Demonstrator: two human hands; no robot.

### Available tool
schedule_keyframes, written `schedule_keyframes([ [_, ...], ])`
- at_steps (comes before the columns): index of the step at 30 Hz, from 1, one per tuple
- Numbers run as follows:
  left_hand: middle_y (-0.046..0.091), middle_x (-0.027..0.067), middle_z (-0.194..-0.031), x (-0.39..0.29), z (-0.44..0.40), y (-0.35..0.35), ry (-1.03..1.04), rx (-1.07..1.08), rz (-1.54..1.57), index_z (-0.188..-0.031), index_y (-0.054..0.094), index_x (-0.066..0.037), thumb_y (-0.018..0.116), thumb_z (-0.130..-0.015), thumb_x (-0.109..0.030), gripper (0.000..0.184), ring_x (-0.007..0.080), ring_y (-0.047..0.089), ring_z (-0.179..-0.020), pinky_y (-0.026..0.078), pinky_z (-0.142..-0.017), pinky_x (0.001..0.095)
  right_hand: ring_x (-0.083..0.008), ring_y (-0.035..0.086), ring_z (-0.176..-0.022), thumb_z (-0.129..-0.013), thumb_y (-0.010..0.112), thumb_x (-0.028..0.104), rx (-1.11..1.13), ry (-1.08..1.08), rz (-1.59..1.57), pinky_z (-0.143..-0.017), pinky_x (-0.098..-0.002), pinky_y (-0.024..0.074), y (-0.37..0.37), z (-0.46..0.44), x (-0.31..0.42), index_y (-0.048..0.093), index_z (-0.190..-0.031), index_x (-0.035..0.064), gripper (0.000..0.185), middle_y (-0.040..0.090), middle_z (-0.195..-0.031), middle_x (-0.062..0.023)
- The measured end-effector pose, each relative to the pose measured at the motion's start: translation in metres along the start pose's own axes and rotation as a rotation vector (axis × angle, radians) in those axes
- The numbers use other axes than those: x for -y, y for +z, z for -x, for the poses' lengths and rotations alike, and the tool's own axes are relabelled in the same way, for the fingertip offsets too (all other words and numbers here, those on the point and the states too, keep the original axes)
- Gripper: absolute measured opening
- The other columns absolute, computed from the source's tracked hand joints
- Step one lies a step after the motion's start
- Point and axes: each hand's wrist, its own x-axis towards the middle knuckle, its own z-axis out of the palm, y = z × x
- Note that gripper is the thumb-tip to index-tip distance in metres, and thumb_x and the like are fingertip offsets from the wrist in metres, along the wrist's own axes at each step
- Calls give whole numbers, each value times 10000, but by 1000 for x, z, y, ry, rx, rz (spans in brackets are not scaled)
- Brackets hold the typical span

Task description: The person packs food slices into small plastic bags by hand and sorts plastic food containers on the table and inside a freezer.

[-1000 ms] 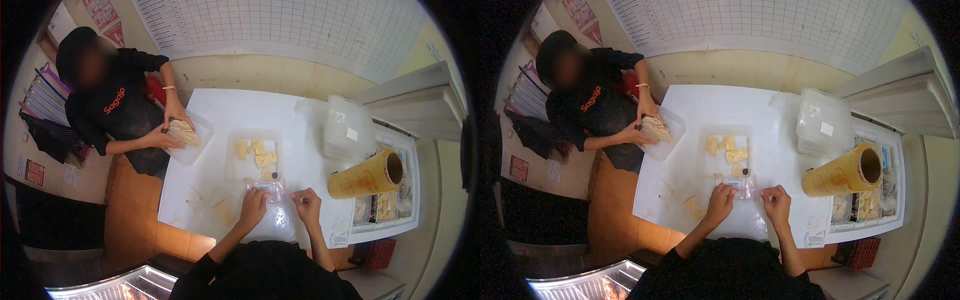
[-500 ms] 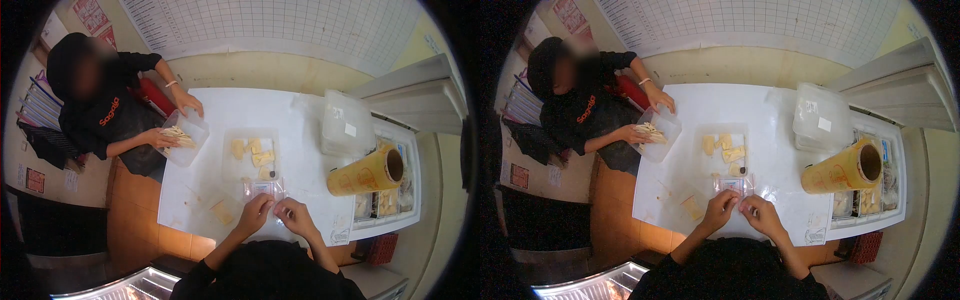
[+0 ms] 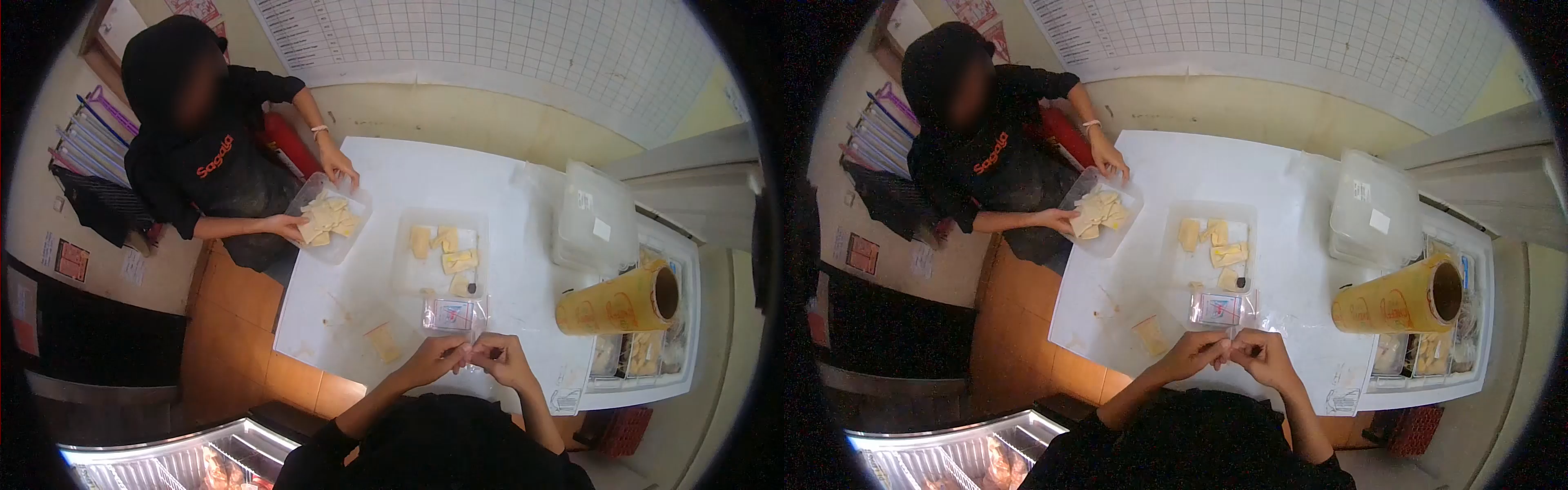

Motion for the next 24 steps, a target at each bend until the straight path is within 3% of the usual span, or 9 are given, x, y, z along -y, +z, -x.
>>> schedule_keyframes([
  [2,577,21,-719,10,3,-4,-58,120,188,-869,582,-11,492,-984,-147,200,82,531,-632,429,-574,253,-44,493,-583,-831,689,78,158,247,-255,-512,-232,389,-7,0,11,653,-804,14,78,592,-658,-16],
  [6,584,28,-693,3,4,0,-114,109,167,-846,590,-7,504,-974,-152,212,85,539,-615,431,-565,259,-92,531,-566,-823,693,93,162,254,-203,-516,-254,422,-5,0,11,634,-796,9,106,607,-665,-55],
  [8,572,29,-653,-4,4,5,0,-72,-311,-817,588,0,511,-964,-151,224,90,545,-595,431,-550,261,-165,552,-533,-801,685,111,13,-68,322,-520,-287,446,1,1,17,607,-774,13,128,604,-646,-87],
  [12,559,27,-628,-9,3,10,148,-189,-329,-798,585,-2,514,-957,-153,231,91,539,-570,428,-535,258,-225,559,-510,-781,662,128,-21,-120,656,-513,-329,455,8,3,18,579,-759,12,145,595,-628,-104],
  [14,558,26,-634,-8,3,6,-6,-35,-100,-798,581,-2,503,-964,-160,242,92,527,-565,423,-527,254,-191,522,-470,-785,646,153,-4,-86,391,-490,-319,431,4,4,13,582,-745,11,160,554,-571,-82],
  [17,558,19,-638,-6,3,5,-121,77,176,-797,578,-6,488,-972,-163,252,89,515,-554,421,-527,250,-142,479,-460,-781,652,140,5,-14,255,-468,-290,393,3,4,11,583,-688,1,181,520,-541,-79],
  [18,558,19,-638,-8,4,5,-123,74,176,-797,578,-6,488,-972,-163,252,89,515,-554,421,-527,250,-142,479,-460,-781,652,140,8,-14,254,-468,-290,393,5,3,4,583,-688,1,181,520,-541,-79],
  [20,542,41,-618,-17,6,5,-105,51,-20,-787,568,15,520,-955,-173,257,101,516,-548,428,-529,267,-31,436,-496,-769,651,104,-51,6,68,-448,-225,331,9,4,-14,595,-635,-11,186,511,-499,-30],
  [24,542,88,-606,-2,7,13,105,-124,-298,-778,563,30,592,-900,-187,251,130,499,-516,433,-527,291,-26,417,-497,-732,670,82,-167,14,111,-444,-223,328,14,0,-10,581,-601,-25,191,497,-483,-13],
])
